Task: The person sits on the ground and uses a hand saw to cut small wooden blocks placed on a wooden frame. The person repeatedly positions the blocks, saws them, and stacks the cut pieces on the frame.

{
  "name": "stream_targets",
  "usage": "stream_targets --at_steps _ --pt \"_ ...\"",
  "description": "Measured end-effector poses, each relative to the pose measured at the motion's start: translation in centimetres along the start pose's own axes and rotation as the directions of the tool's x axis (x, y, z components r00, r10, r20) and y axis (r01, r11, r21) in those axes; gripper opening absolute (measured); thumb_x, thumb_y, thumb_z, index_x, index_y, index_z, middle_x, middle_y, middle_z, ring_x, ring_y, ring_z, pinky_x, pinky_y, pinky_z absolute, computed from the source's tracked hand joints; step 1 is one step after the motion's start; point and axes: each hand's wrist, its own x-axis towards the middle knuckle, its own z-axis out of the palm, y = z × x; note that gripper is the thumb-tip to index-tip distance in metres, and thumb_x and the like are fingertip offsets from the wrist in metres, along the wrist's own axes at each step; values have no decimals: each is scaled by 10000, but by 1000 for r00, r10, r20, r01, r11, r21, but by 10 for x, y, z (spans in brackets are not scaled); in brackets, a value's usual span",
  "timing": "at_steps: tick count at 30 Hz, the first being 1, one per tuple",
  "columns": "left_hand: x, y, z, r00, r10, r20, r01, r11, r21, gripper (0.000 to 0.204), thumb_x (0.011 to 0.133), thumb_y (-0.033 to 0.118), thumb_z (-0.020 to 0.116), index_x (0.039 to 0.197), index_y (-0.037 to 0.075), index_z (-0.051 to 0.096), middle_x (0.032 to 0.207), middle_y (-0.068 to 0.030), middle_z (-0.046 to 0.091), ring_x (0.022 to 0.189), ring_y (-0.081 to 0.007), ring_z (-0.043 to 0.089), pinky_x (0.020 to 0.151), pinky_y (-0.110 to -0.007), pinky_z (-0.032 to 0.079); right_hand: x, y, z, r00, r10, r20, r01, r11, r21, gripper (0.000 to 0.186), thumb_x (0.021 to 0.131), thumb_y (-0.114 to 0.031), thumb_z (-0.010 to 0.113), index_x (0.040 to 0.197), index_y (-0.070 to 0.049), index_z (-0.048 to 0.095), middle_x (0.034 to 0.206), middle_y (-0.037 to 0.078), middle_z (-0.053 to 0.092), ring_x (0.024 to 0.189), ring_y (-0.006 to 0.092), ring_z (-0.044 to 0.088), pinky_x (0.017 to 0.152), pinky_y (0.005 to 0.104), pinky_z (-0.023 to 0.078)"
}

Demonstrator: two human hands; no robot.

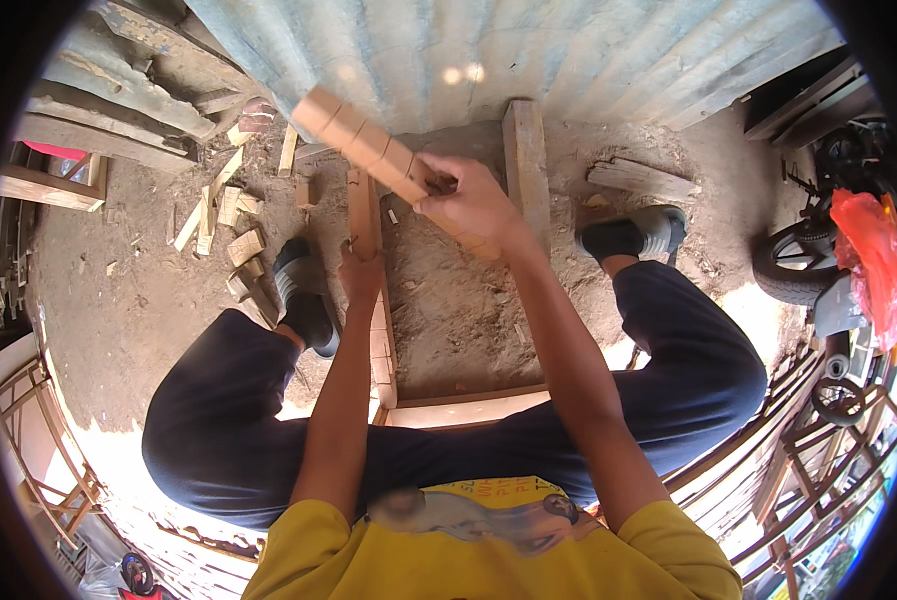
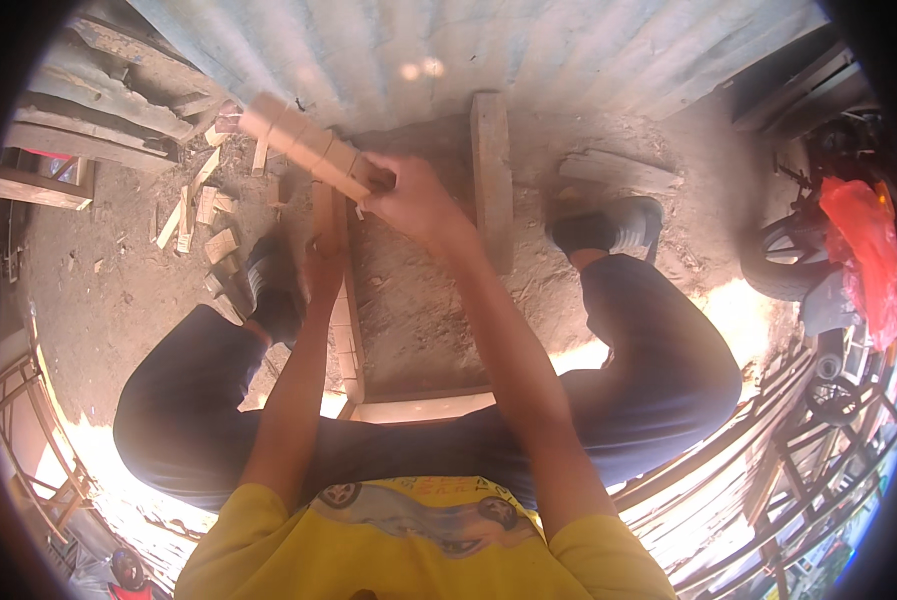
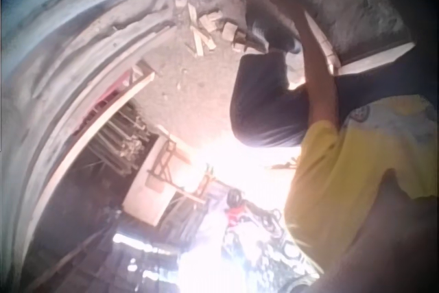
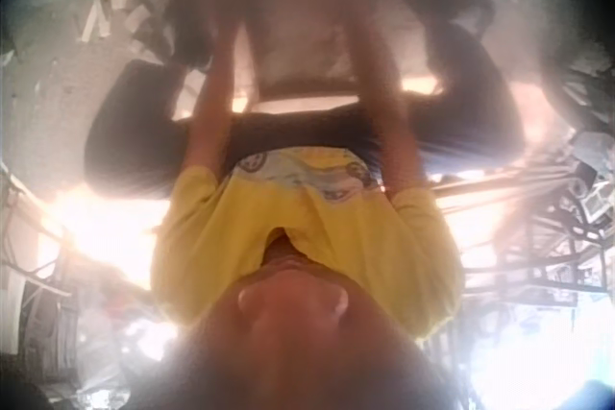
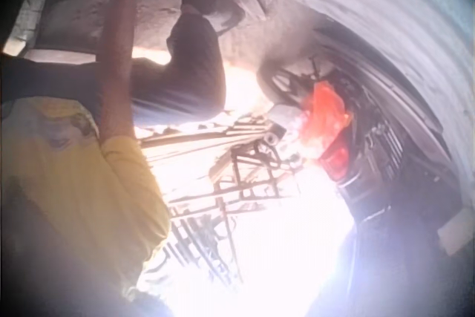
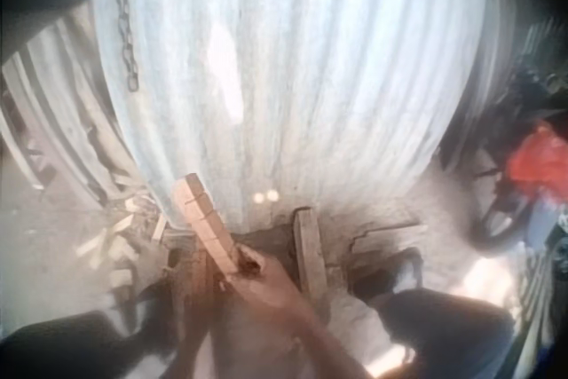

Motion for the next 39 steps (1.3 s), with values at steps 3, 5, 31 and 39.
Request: stream_targets --at_steps 3,5,31,39 --pt "1 -6 -3 996 85 34 -84 996 -36 880 690 307 747 1370 -6 285 1029 -298 616 971 -439 609 862 -463 486 7 5 9 982 -30 -188 138 793 593 408 792 -123 703 1156 3 569 1041 95 628 977 207 592 882 348 463" --pt "1 -14 -6 989 137 64 -132 988 -77 908 680 309 762 1378 -4 271 1063 -299 605 990 -428 607 867 -460 483 1 5 14 963 192 -189 18 654 756 354 801 -104 696 1111 5 563 1025 90 612 961 198 588 865 377 474" --pt "-2 -30 0 959 215 185 -183 968 -174 957 673 308 796 1410 64 237 1274 -222 512 1166 -358 523 938 -417 440 51 64 83 419 901 -116 -454 319 832 686 770 -225 754 1231 48 326 1169 182 382 1068 322 461 733 534 566" --pt "12 16 -65 718 -198 667 -165 883 439 1022 592 368 838 1367 -62 327 1278 -265 508 1145 -353 551 933 -406 459 -39 127 73 530 786 -318 -439 575 691 164 821 -112 688 894 -60 551 798 41 525 693 151 539 566 280 543"
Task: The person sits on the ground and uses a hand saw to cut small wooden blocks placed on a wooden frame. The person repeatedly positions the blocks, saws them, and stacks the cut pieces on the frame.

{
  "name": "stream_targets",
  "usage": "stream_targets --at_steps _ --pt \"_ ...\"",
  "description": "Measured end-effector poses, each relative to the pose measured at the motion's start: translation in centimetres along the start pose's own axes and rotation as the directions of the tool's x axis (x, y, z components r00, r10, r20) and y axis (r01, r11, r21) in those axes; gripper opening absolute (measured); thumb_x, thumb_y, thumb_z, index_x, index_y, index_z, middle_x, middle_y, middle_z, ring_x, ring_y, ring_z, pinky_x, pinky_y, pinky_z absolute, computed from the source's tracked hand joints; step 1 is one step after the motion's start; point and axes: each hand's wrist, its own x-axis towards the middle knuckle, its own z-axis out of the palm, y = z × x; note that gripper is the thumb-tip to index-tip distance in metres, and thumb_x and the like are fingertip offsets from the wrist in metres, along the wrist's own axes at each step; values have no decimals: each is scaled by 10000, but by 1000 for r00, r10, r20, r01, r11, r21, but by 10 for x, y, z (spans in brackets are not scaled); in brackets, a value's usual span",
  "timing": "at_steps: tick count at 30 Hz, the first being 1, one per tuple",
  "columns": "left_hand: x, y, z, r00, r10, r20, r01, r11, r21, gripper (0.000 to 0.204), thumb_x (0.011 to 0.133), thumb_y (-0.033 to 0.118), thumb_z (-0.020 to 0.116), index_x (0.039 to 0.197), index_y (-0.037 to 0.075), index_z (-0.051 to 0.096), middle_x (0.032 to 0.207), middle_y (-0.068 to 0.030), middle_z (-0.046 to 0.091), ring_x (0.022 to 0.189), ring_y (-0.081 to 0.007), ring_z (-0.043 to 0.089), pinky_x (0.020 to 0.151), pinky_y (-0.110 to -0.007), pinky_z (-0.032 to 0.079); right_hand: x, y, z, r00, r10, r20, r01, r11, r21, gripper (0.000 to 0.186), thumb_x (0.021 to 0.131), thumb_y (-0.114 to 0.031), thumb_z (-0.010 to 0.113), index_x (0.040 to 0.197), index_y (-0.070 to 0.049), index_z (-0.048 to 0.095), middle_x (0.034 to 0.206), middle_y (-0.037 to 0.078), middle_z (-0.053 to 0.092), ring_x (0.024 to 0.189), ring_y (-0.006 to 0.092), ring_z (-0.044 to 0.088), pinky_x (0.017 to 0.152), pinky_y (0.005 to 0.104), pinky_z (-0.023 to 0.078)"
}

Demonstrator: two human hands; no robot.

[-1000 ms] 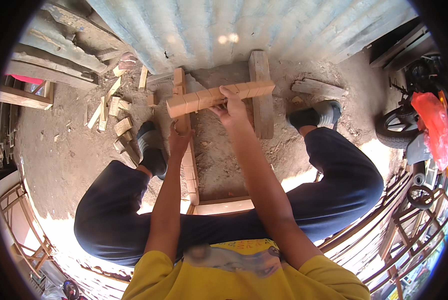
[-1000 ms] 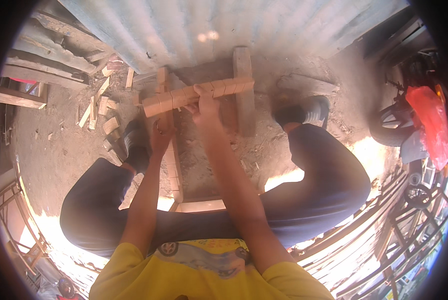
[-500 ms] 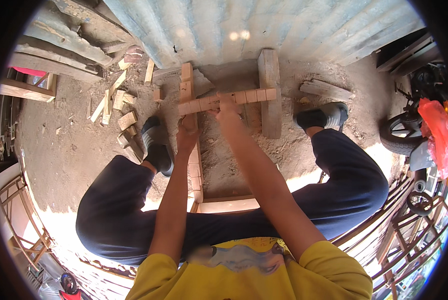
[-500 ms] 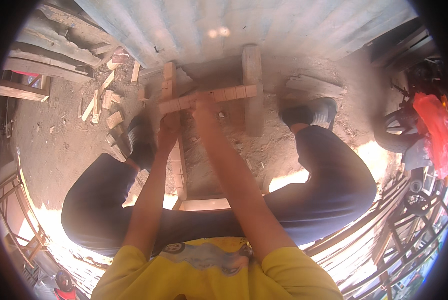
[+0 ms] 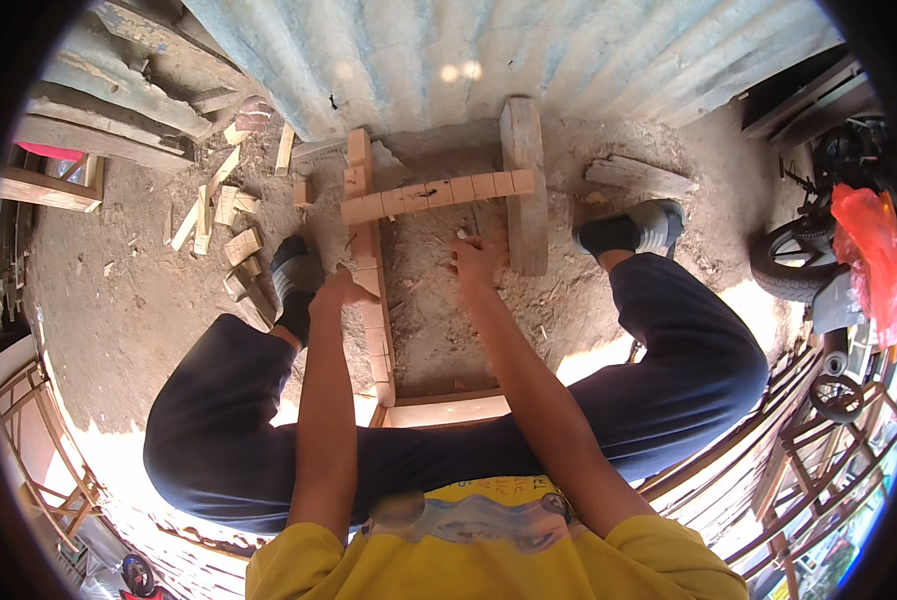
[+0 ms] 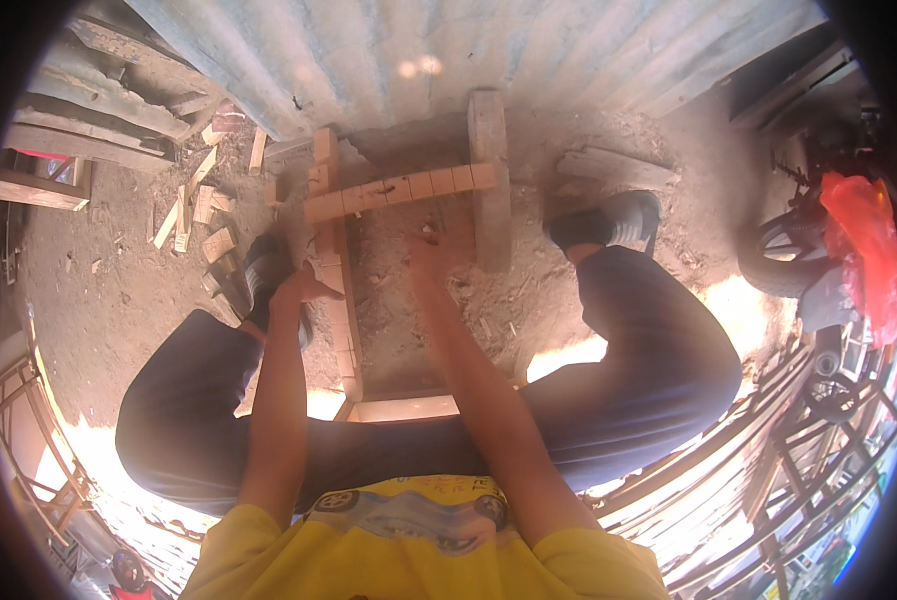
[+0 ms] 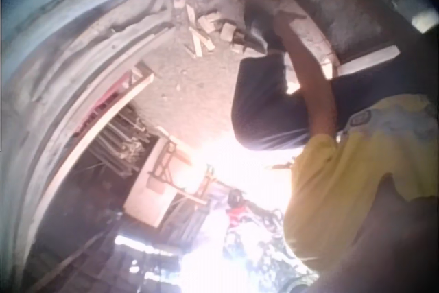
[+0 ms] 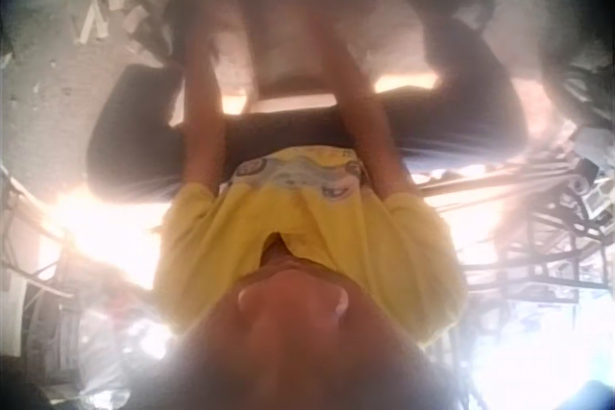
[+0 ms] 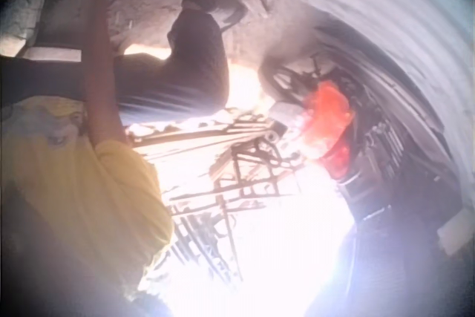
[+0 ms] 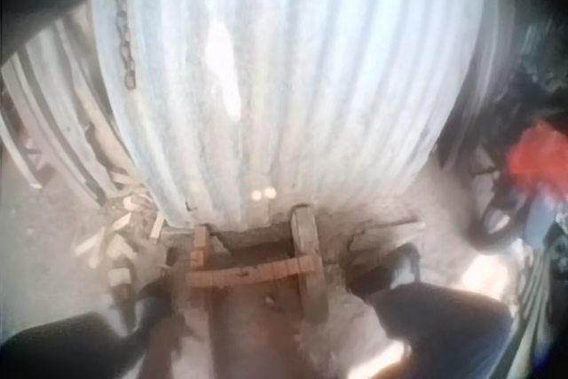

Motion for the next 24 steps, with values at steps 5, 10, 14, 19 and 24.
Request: stream_targets --at_steps 5,10,14,19,24 --pt "-28 15 -55 880 -321 349 277 946 170 849 592 337 826 1278 -39 495 1246 -216 555 1041 -296 623 815 -395 509 0 -3 -31 939 -333 -87 309 927 -214 174 792 -85 707 740 -46 546 663 35 538 569 126 527 509 276 496" --pt "-65 76 -87 989 21 149 -11 997 -73 743 629 264 807 1258 -4 515 1080 -184 633 879 -243 653 652 -335 513 8 -7 -42 841 -539 -45 522 831 -194 140 777 -77 722 750 -23 595 677 27 587 563 95 533 523 251 473" --pt "-63 104 -94 880 431 -198 -474 775 -419 579 726 148 745 1242 -4 529 1005 -144 650 840 -170 631 695 -295 503 -55 -64 -35 784 -619 54 609 783 128 153 742 -85 752 851 -33 659 764 41 645 680 111 584 617 241 469" --pt "-174 182 -122 591 739 -325 -737 329 -591 402 742 -35 665 1139 -12 605 1015 -107 656 925 -174 629 845 -294 516 -149 -163 -47 247 -945 212 939 288 190 307 694 -41 803 954 -42 640 887 35 624 684 79 572 616 208 476" --pt "-211 184 -134 310 899 -310 -886 155 -436 386 707 -57 738 1080 -33 643 1000 -115 675 894 -158 646 826 -291 528 -183 -195 -80 -36 -968 250 995 -12 98 430 584 -63 854 954 -62 633 931 40 596 688 85 559 609 221 470"
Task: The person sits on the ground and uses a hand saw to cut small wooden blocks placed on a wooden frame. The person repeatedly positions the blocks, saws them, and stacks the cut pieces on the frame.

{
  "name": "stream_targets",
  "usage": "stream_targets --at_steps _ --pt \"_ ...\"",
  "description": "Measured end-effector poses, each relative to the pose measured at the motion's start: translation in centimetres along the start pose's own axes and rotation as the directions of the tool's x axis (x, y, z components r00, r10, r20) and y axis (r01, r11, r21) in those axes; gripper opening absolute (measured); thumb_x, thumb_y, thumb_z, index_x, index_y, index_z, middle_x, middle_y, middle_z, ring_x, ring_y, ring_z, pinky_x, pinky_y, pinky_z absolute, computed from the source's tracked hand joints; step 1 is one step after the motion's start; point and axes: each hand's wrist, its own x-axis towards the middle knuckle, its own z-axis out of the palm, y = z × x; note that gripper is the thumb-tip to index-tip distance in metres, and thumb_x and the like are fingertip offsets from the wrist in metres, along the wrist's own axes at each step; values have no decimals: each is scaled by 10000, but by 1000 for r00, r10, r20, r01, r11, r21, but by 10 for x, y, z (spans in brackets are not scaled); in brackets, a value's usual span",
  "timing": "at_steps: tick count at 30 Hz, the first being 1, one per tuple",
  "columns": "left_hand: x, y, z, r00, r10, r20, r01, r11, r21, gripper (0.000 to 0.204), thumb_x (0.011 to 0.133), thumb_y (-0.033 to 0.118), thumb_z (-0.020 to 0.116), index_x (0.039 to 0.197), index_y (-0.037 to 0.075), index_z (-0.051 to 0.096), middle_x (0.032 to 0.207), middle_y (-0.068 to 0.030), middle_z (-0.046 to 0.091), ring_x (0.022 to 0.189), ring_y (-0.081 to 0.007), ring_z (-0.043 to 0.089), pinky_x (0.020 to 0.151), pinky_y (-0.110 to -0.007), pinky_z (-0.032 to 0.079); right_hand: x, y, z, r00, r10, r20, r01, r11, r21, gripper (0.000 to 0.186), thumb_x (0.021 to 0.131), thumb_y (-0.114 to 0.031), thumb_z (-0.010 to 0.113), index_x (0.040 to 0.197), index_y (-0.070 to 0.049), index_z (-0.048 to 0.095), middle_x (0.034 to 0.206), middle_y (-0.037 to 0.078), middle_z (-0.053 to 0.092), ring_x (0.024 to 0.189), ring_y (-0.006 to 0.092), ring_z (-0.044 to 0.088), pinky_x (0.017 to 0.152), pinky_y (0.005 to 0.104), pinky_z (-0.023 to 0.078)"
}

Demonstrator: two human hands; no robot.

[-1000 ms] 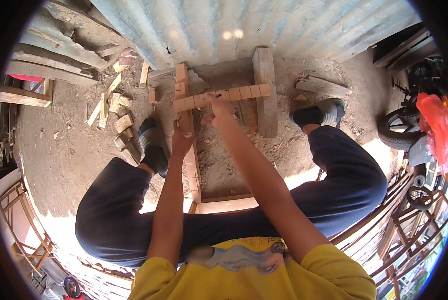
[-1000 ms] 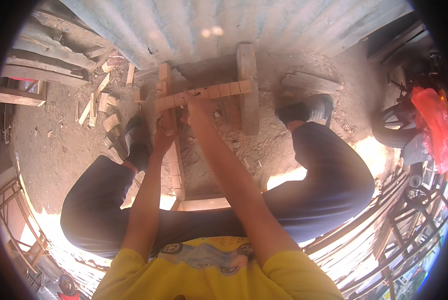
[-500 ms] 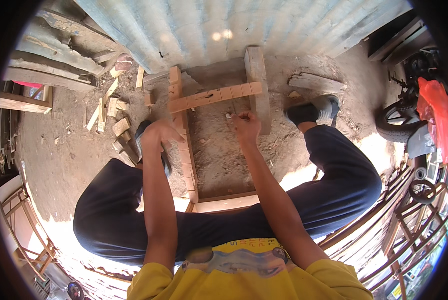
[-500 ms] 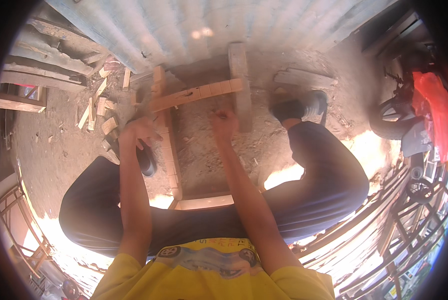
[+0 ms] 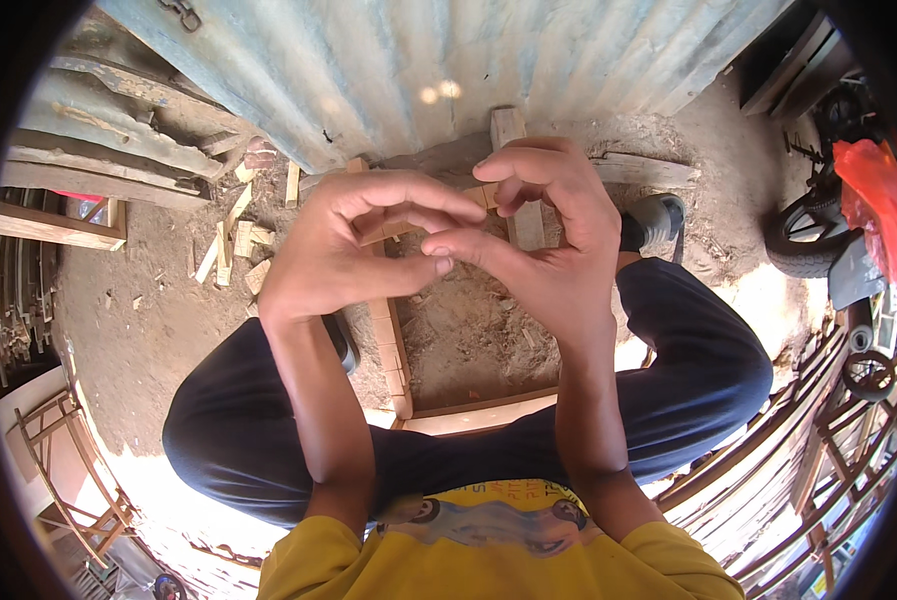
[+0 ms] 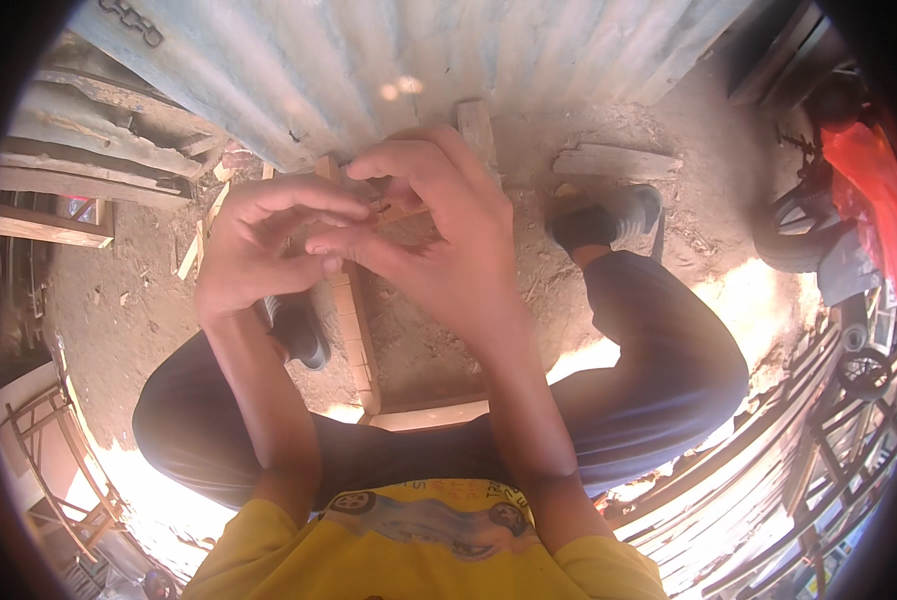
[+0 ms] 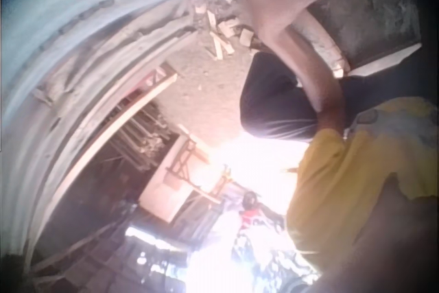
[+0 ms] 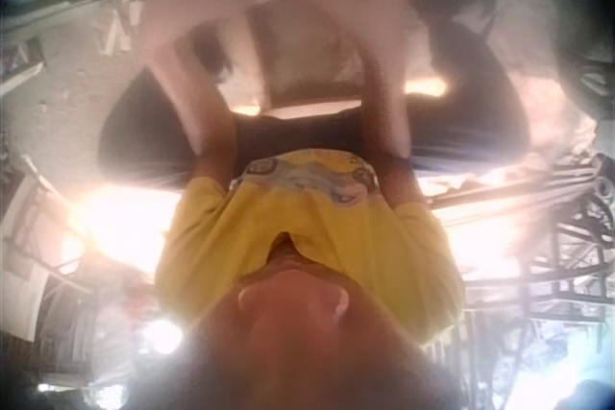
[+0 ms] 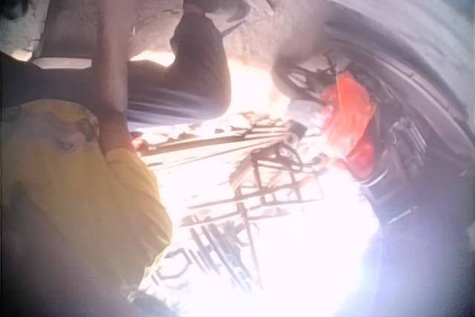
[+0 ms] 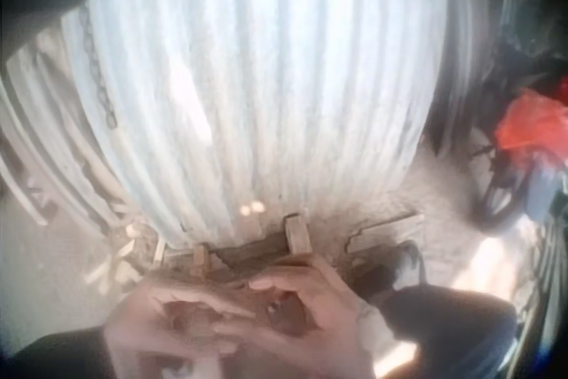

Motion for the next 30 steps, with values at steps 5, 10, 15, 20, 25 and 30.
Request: stream_targets --at_steps 5,10,15,20,25,30 --pt "3 9 18 996 84 -6 -84 996 16 347 685 -55 762 1019 -31 671 899 -106 691 812 -143 658 745 -258 541 -6 -7 -12 999 52 -9 -52 999 -9 435 576 -95 845 952 -81 626 924 28 601 715 122 568 595 246 467" --pt "10 5 34 983 130 -131 -109 982 156 189 742 -37 725 926 -36 679 842 -121 693 762 -143 665 705 -260 542 4 5 -30 984 129 120 -124 991 -50 420 621 -77 829 995 -66 637 975 11 609 714 87 555 632 220 453" --pt "20 -18 9 854 135 -502 -147 989 16 141 890 114 607 825 -3 652 813 -131 693 733 -156 671 656 -270 527 5 39 -66 898 439 37 -440 889 125 186 863 -192 669 980 -48 677 893 11 646 736 75 551 654 222 448" --pt "53 -108 -5 844 -373 -385 491 825 278 380 889 393 596 962 24 646 966 -147 681 980 -224 638 831 -368 495 -71 167 -103 689 694 -210 -725 653 -220 248 926 -195 556 1063 -23 671 816 39 673 675 77 555 648 234 468" --pt "48 -242 26 735 -590 -333 570 274 775 657 824 399 660 1353 103 406 1319 -163 499 1215 -304 488 1046 -495 345 -134 219 -74 500 865 35 -696 426 -578 693 729 -410 730 1252 -1 528 1149 213 602 1091 350 569 914 437 451" --pt "46 -273 31 793 -512 -329 480 195 855 704 796 280 695 1384 103 350 1263 -176 526 1166 -337 511 1025 -519 360 -150 214 7 332 936 -117 -745 184 -641 1128 635 -417 796 1421 24 118 1397 270 303 1287 438 325 1023 481 357"
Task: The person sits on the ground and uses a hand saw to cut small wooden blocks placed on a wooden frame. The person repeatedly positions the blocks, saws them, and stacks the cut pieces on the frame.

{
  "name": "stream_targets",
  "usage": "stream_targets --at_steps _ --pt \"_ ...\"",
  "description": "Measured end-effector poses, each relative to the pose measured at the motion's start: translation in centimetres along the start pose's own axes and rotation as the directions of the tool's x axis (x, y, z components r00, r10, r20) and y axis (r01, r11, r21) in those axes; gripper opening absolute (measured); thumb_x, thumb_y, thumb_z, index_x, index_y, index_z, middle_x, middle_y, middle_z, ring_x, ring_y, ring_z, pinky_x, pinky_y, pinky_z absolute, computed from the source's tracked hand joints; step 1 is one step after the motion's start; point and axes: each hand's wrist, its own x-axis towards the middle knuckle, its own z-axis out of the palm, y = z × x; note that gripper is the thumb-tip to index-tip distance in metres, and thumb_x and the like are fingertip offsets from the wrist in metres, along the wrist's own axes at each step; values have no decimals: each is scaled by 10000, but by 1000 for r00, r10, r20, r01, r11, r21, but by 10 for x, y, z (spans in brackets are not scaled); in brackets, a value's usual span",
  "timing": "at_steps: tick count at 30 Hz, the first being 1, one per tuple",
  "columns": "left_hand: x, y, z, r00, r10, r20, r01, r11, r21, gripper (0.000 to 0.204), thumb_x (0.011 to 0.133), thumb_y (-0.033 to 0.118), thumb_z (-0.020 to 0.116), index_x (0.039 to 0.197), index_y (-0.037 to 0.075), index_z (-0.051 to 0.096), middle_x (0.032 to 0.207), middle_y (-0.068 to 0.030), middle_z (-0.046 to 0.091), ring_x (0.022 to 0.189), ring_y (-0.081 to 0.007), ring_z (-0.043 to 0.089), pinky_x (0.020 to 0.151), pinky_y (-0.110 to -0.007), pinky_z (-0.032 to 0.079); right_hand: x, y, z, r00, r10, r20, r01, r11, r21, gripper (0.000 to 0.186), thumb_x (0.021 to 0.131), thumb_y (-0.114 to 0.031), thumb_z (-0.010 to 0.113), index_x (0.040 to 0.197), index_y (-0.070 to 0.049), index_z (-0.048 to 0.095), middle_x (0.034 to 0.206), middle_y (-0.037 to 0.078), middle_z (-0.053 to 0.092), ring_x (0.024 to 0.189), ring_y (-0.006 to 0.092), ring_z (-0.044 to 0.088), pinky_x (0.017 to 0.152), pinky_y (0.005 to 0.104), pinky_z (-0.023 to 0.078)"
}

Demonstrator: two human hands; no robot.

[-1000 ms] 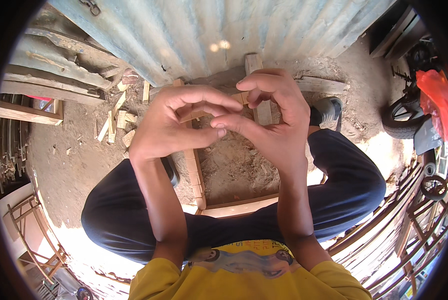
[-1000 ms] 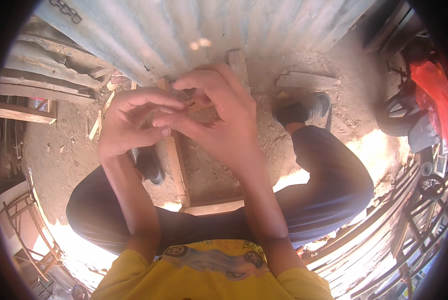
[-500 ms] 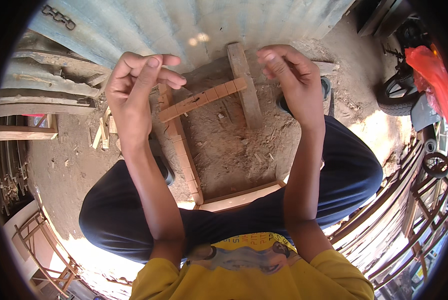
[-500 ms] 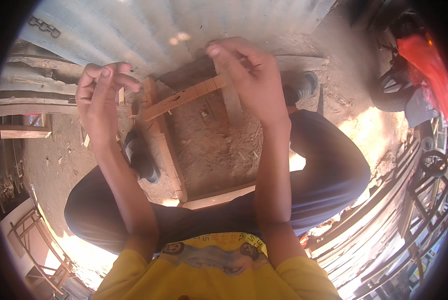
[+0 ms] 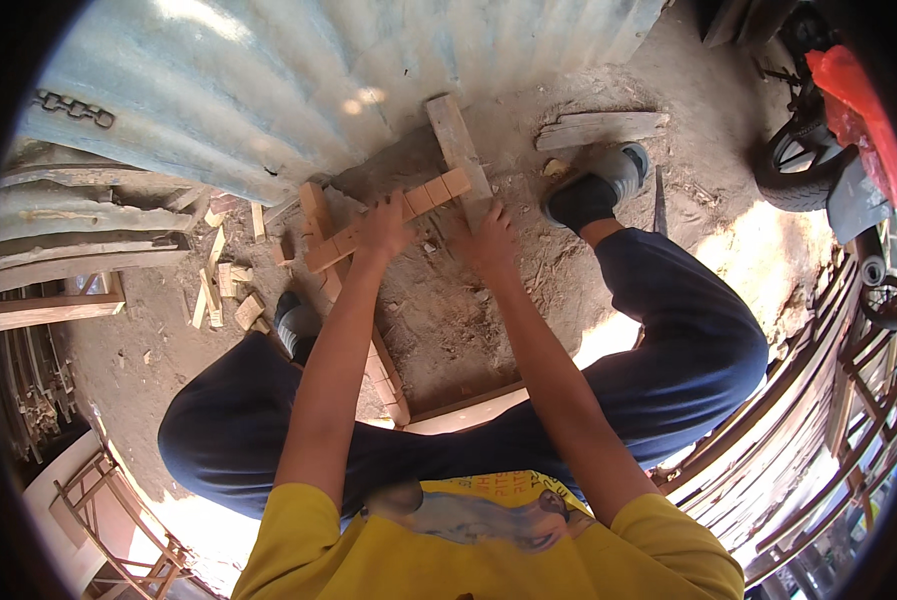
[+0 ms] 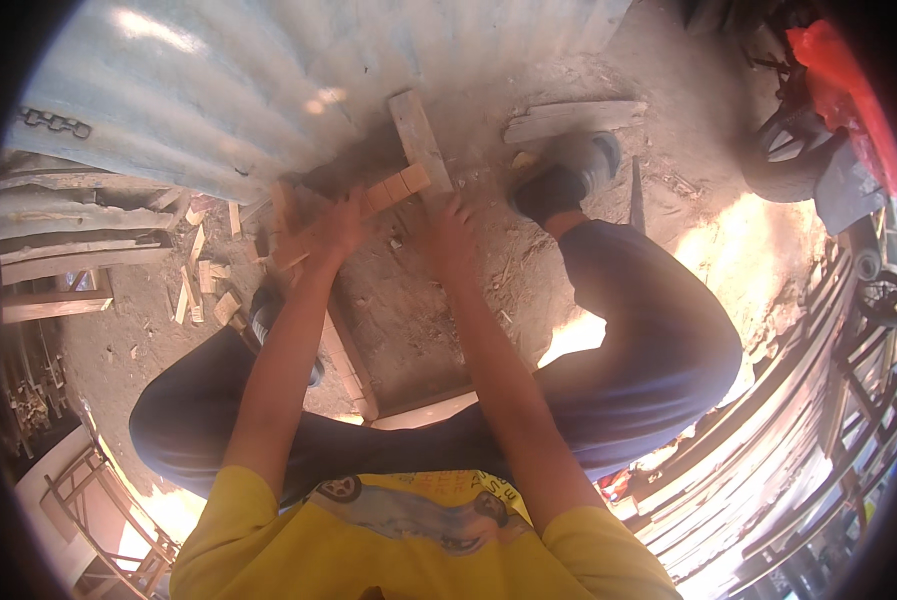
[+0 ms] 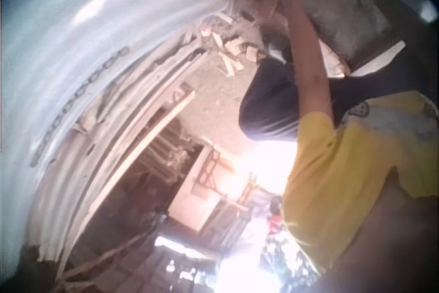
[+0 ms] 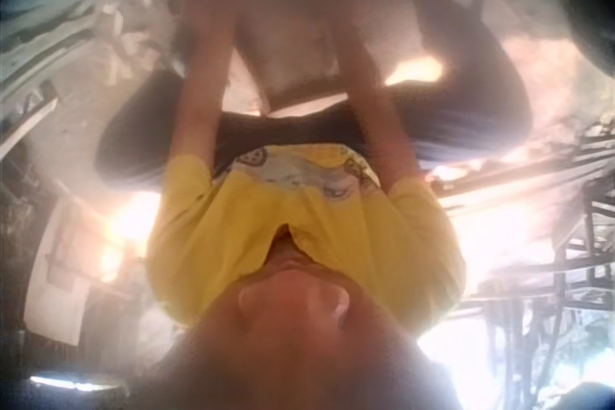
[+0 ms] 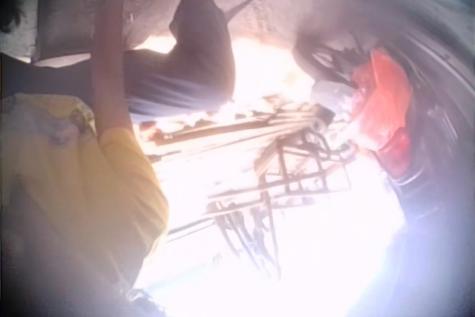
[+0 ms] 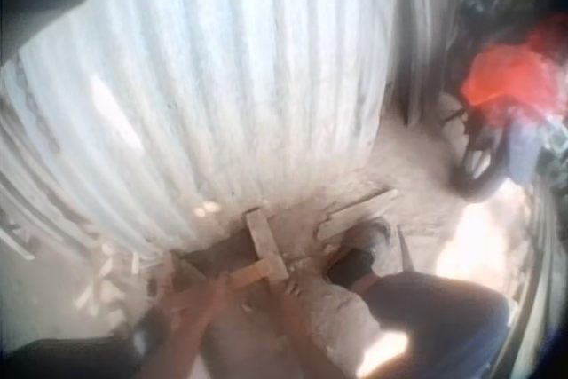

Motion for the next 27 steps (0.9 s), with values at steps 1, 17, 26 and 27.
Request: stream_targets --at_steps 1,17,26,27 --pt "3 -2 -1 1000 2 18 -1 1000 -13 689 788 261 704 1370 96 375 1222 -184 555 1134 -341 536 1004 -506 393 5 1 4 999 31 -33 -29 999 41 1114 637 -405 799 1417 21 129 1373 265 337 1268 425 354 1007 474 373" --pt "3 -18 -19 991 134 -19 -134 991 -28 431 818 167 657 1215 67 523 931 -173 646 896 -339 631 783 -438 533 24 25 29 974 -112 -195 117 993 12 656 692 -265 752 1174 17 408 936 261 631 872 429 618 740 487 504" --pt "8 -26 -3 991 122 59 -117 990 -75 488 809 116 657 1269 85 496 1014 -185 614 928 -343 613 814 -449 530 23 38 41 984 -107 -145 107 994 -8 720 701 -260 743 1254 -1 362 919 254 643 853 417 629 739 484 509" --pt "8 -29 -2 991 125 53 -120 989 -83 492 810 120 656 1273 87 492 1021 -185 610 941 -345 608 824 -449 526 22 37 41 986 -98 -132 95 995 -23 726 703 -260 741 1261 -1 357 918 254 643 853 420 628 741 484 508"
